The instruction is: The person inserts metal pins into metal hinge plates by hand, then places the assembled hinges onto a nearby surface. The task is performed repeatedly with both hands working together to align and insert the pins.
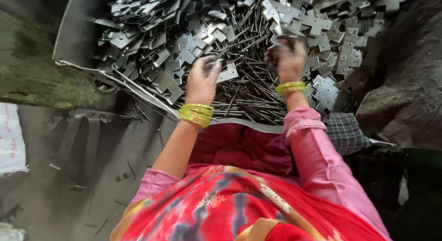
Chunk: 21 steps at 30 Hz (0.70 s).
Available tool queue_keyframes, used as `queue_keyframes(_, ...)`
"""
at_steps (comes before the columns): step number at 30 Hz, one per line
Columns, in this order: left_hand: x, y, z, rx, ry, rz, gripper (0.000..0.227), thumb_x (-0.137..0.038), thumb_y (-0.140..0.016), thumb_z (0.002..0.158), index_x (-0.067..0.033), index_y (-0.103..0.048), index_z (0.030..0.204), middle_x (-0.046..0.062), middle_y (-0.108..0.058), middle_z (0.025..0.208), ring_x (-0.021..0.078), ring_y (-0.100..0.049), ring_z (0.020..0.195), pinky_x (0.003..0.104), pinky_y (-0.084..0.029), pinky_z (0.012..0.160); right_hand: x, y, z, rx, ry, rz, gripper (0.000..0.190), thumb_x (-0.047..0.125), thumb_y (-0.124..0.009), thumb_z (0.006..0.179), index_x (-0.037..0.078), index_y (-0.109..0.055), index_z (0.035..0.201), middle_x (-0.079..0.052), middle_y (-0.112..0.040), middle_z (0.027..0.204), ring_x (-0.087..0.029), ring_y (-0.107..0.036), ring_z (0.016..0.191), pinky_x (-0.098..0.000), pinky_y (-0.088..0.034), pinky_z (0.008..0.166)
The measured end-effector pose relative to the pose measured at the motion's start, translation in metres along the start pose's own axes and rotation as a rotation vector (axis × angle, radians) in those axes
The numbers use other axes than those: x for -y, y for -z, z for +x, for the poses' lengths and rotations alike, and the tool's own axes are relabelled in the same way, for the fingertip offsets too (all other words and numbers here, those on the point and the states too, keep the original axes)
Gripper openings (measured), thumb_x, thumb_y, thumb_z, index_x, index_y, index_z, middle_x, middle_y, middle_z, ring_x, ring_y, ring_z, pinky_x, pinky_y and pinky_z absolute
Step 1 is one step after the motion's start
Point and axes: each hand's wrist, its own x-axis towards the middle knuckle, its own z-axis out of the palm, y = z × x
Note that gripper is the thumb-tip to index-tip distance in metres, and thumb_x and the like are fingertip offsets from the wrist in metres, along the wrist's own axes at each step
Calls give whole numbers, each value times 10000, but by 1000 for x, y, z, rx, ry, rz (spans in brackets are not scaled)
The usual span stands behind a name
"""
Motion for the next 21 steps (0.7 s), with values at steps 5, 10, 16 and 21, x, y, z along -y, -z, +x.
queue_keyframes(5, 17, -11, 4, -47, -10, -42, 243, -158, -656, 1000, -7, -664, 1190, 83, -748, 1070, 143, -717, 964, 290, -583, 869, 1, -43, -27, 165, 194, -1187, 257, 307, -745, 851, 80, -700, 963, -205, -578, 1081, -392, -605, 979, -498, -551, 731)
queue_keyframes(10, 5, -58, 12, -94, -67, -79, 200, -173, -622, 1048, -29, -696, 1164, 62, -723, 1041, 114, -654, 879, 289, -560, 789, -9, -39, -29, 85, 243, -1129, 70, 145, -707, 901, 99, -691, 952, -179, -587, 1081, -380, -611, 1001, -490, -555, 762)
queue_keyframes(16, 6, -156, 4, -3, -250, 157, 218, -224, -595, 976, -71, -732, 1050, 132, -724, 1024, 327, -683, 952, 439, -538, 867, 22, 82, -25, -224, 177, -607, 174, 201, -737, 972, 47, -689, 1038, -159, -666, 1025, -331, -658, 908, -437, -535, 802)
queue_keyframes(21, 5, -286, -7, 349, -485, 664, 264, -184, -662, 896, -38, -655, 1116, 173, -722, 959, 384, -695, 967, 511, -546, 847, 75, 180, -82, -403, -78, 685, 289, 258, -599, 1101, -15, -603, 1198, -178, -714, 1101, -331, -744, 1010, -495, -643, 909)
